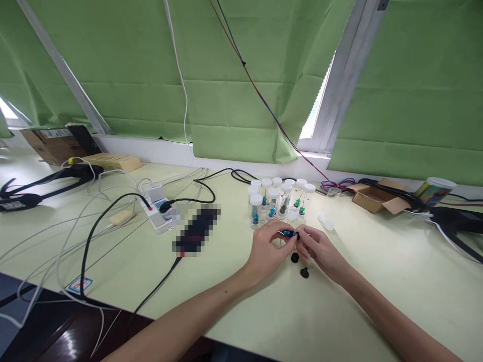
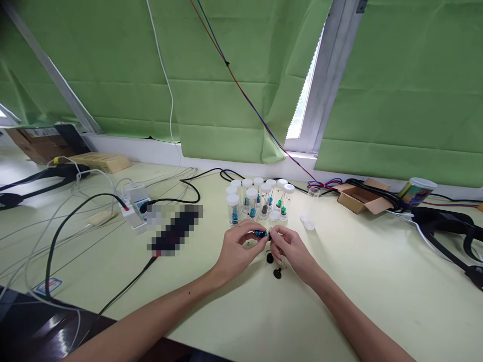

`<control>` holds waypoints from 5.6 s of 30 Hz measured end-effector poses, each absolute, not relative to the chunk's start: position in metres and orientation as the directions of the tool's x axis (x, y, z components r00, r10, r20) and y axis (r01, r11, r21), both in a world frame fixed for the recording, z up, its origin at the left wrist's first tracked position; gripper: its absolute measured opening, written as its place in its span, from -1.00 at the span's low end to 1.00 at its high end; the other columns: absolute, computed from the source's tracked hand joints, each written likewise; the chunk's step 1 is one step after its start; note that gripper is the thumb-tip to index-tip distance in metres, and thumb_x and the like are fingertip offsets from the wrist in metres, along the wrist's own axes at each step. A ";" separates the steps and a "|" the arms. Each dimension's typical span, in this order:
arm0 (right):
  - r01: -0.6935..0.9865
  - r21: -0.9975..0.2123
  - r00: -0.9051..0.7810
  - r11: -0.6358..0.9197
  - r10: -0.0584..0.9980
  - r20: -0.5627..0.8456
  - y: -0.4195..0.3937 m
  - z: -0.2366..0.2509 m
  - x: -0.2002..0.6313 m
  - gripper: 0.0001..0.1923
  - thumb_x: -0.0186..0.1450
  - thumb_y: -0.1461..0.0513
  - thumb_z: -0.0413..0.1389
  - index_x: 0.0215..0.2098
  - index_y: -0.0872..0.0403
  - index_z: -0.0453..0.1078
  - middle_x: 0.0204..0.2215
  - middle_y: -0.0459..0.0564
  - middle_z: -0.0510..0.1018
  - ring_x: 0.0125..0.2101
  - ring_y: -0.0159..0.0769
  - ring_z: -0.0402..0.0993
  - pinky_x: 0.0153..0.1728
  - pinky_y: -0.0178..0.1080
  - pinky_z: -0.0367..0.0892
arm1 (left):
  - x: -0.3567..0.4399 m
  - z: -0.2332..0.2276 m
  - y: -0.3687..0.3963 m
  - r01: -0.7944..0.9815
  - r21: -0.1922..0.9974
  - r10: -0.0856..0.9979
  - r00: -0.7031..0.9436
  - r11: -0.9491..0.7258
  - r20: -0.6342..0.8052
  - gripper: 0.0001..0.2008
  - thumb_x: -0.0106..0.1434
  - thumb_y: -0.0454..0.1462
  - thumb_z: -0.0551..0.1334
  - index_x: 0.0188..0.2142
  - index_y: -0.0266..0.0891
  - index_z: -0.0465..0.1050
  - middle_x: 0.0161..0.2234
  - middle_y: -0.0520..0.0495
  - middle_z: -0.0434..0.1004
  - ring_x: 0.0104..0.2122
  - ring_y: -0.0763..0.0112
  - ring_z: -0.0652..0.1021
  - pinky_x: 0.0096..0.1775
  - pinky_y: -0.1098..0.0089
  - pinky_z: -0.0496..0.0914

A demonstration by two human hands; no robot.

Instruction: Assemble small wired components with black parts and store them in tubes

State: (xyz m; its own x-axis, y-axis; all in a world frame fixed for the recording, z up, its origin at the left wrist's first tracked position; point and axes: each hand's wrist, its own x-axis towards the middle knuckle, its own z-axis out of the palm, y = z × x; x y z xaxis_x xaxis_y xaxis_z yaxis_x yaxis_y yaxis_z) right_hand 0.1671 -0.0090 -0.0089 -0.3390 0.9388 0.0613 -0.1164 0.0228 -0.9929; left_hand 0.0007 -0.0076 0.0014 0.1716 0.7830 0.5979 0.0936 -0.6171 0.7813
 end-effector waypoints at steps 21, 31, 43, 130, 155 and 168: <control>-0.090 -0.995 -0.344 0.046 0.936 0.074 -0.009 -0.010 0.167 -0.53 0.34 -0.09 0.02 -0.54 0.07 0.25 -0.69 -0.20 0.19 -0.65 -0.43 0.09 -0.56 -0.28 0.07 | 0.001 0.002 -0.009 0.067 0.782 0.778 0.187 -0.620 0.600 -0.90 0.16 -0.34 0.29 -0.28 -0.25 0.52 -0.29 -0.10 0.51 -0.32 0.41 0.54 -0.26 0.37 0.57; -0.128 -0.991 -0.349 0.047 0.933 0.090 -0.010 -0.008 0.168 -0.71 0.31 0.00 0.13 -0.26 0.06 0.35 -0.68 -0.24 0.20 -0.65 -0.44 0.13 -0.56 -0.31 0.11 | 0.000 0.003 -0.008 0.092 0.781 0.782 0.176 -0.618 0.598 -0.88 0.17 -0.37 0.26 -0.27 -0.25 0.52 -0.30 -0.09 0.51 -0.30 0.40 0.52 -0.26 0.38 0.54; -0.122 -0.992 -0.360 0.041 0.929 0.083 -0.008 -0.010 0.168 -0.55 0.35 -0.05 0.04 -0.53 0.08 0.24 -0.69 -0.21 0.18 -0.65 -0.45 0.11 -0.55 -0.30 0.06 | 0.001 0.002 -0.010 0.065 0.780 0.775 0.196 -0.622 0.601 -0.86 0.14 -0.41 0.27 -0.28 -0.27 0.52 -0.30 -0.08 0.50 -0.31 0.42 0.52 -0.26 0.39 0.55; -0.140 -0.990 -0.366 0.010 0.929 0.061 -0.010 -0.007 0.168 -0.58 0.33 -0.05 0.08 -0.49 0.10 0.34 -0.69 -0.21 0.16 -0.64 -0.45 0.06 -0.58 -0.30 0.02 | 0.000 0.007 -0.012 0.124 0.800 0.801 0.228 -0.587 0.553 -0.87 0.26 -0.27 0.21 -0.25 -0.24 0.52 -0.27 -0.13 0.52 -0.28 0.37 0.54 -0.24 0.38 0.54; -0.252 -0.965 -0.218 0.071 0.967 0.128 -0.008 -0.007 0.171 -0.64 0.32 0.01 0.13 -0.49 0.08 0.30 -0.66 -0.22 0.16 -0.67 -0.48 0.02 -0.58 -0.28 -0.03 | 0.001 0.010 -0.008 -0.090 0.974 0.935 0.274 -0.209 0.226 -0.56 0.29 0.07 0.11 -0.46 -0.26 0.30 -0.60 0.10 0.28 -0.67 0.59 0.31 -0.60 0.50 0.23; 0.026 -0.981 -0.243 0.193 0.953 0.181 -0.013 -0.005 0.171 -0.69 0.32 0.00 0.12 -0.37 0.07 0.36 -0.68 -0.21 0.22 -0.65 -0.45 0.09 -0.61 -0.32 0.09 | 0.003 0.008 -0.003 -0.247 0.969 0.930 0.361 0.019 0.074 -0.59 0.26 0.04 0.17 -0.47 -0.26 0.25 -0.59 0.05 0.37 -0.72 0.57 0.35 -0.66 0.48 0.21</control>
State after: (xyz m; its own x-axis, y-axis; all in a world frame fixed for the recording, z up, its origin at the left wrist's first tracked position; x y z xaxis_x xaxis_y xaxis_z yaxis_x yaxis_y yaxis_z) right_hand 0.1708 -0.0126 -0.0053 -0.2429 0.9530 0.1813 0.0265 0.1933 -0.9808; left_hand 0.0033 -0.0034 0.0076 0.3612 0.9296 0.0737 -0.2469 0.0191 0.9688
